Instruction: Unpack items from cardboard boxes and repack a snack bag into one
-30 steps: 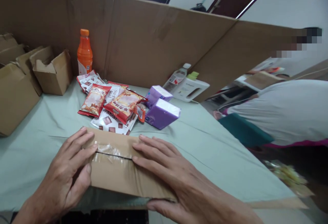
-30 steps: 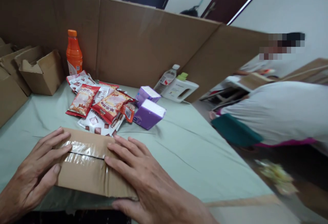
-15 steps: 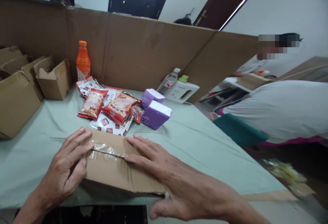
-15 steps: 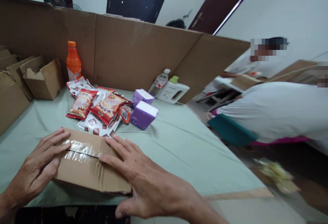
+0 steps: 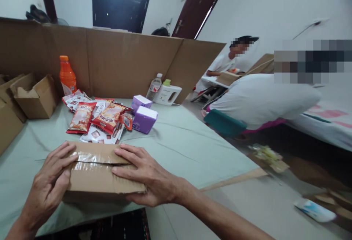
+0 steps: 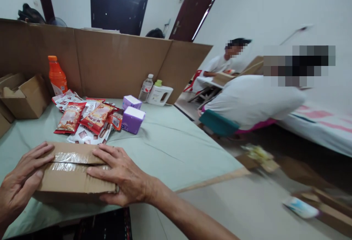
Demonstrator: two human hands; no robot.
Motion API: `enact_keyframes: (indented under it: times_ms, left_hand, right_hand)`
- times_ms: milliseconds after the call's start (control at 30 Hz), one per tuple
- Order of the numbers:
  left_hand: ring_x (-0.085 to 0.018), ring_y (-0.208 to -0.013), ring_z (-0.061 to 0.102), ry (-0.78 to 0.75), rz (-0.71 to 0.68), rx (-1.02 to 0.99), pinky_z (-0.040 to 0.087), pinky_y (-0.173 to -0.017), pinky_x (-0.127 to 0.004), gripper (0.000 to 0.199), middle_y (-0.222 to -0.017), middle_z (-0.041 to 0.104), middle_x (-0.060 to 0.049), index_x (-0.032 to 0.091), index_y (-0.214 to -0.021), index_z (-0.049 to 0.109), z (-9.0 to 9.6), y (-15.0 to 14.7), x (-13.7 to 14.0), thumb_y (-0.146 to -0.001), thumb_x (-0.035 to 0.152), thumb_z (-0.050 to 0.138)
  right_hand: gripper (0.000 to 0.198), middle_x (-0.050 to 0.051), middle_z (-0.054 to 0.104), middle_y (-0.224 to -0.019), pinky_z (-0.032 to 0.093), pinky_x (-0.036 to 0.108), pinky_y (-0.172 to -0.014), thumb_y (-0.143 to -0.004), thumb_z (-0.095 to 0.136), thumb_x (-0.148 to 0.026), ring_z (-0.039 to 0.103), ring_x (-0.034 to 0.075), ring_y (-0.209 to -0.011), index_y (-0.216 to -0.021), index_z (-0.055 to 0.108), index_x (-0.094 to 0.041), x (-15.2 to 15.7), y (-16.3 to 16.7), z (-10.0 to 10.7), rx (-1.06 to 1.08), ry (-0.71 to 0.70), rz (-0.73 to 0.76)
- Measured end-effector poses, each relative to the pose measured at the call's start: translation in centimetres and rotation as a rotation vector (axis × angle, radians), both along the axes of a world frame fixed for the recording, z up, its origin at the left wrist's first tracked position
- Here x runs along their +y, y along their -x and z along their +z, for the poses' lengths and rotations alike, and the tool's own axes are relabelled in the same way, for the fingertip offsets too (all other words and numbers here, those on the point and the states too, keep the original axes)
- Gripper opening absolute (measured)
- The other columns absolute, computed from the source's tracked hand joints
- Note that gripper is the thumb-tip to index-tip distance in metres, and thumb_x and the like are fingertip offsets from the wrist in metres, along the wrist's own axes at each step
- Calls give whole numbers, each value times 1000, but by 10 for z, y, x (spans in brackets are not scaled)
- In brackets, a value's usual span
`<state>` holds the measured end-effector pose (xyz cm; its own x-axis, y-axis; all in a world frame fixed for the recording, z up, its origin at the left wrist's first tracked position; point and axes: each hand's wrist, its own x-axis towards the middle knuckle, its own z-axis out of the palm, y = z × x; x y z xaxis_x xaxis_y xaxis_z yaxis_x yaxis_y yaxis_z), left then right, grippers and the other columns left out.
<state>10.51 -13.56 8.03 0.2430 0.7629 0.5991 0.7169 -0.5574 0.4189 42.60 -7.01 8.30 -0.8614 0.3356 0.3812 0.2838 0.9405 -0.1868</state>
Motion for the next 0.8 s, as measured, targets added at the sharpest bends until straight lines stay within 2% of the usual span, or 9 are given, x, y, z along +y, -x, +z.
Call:
enact_keyframes:
  times_ms: [167, 267, 367, 467, 567, 633, 700, 800]
  left_hand:
    - [-30, -142, 46, -7, 21, -17, 44, -115, -53, 33, -146, 57, -5, 28, -128, 61, -3, -20, -4, -98, 21, 50]
    - [-32, -148, 39, 74, -69, 4, 43, -116, -54, 41, -159, 43, -7, 30, -142, 52, -5, -45, -10, -102, 29, 48]
    - [-33, -151, 33, 141, -164, 14, 42, -116, -55, 52, -167, 28, -10, 31, -156, 34, -6, -71, -10, -105, 39, 43]
    - [-32, -148, 39, 166, -227, 59, 47, -112, -55, 54, -165, 33, -11, 32, -156, 33, -16, -88, 0, -104, 41, 44]
    - [-32, -143, 47, 192, -230, 132, 51, -109, -52, 50, -162, 39, -10, 32, -151, 44, -39, -95, 15, -102, 36, 51]
    - [-32, -141, 50, 191, -211, 183, 52, -108, -52, 47, -160, 42, -10, 31, -147, 50, -58, -96, 25, -100, 34, 54]
    - [-32, -139, 52, 172, -182, 235, 54, -106, -52, 43, -158, 47, -9, 30, -142, 56, -78, -95, 32, -99, 34, 55]
    - [-32, -136, 56, 106, -158, 315, 57, -103, -49, 40, -153, 53, -10, 29, -136, 61, -102, -91, 40, -97, 34, 58]
  right_hand:
    - [60, 18, 46, -154, 40, 58, -108, -80, 67, -40, 36, 35, -145, -136, 63, -21, -15, -14, 8, 53, -53, -22]
    - [61, 16, 46, -155, 42, 55, -107, -79, 66, -32, 37, 34, -145, -138, 59, -22, -44, -48, 11, 61, -95, -137]
    - [62, 13, 46, -156, 44, 53, -106, -80, 66, -28, 40, 35, -144, -141, 56, -25, -67, -103, 4, 83, -183, -366]
    - [53, 12, 50, -152, 45, 57, -106, -86, 66, -30, 48, 36, -137, -138, 59, -27, -67, -172, -14, 97, -280, -709]
    - [42, 18, 60, -136, 46, 59, -103, -87, 63, -41, 58, 39, -124, -123, 69, -21, -41, -239, -33, 143, -283, -1017]
    - [45, 23, 61, -132, 45, 58, -104, -85, 61, -46, 59, 41, -122, -117, 72, -16, -12, -273, -40, 147, -206, -1171]
    - [46, 25, 60, -133, 43, 55, -106, -84, 60, -46, 57, 41, -124, -115, 72, -14, 24, -293, -41, 145, -139, -1262]
    - [45, 23, 59, -136, 41, 51, -105, -85, 60, -45, 54, 38, -126, -117, 72, -15, 84, -303, -38, 144, -99, -1308]
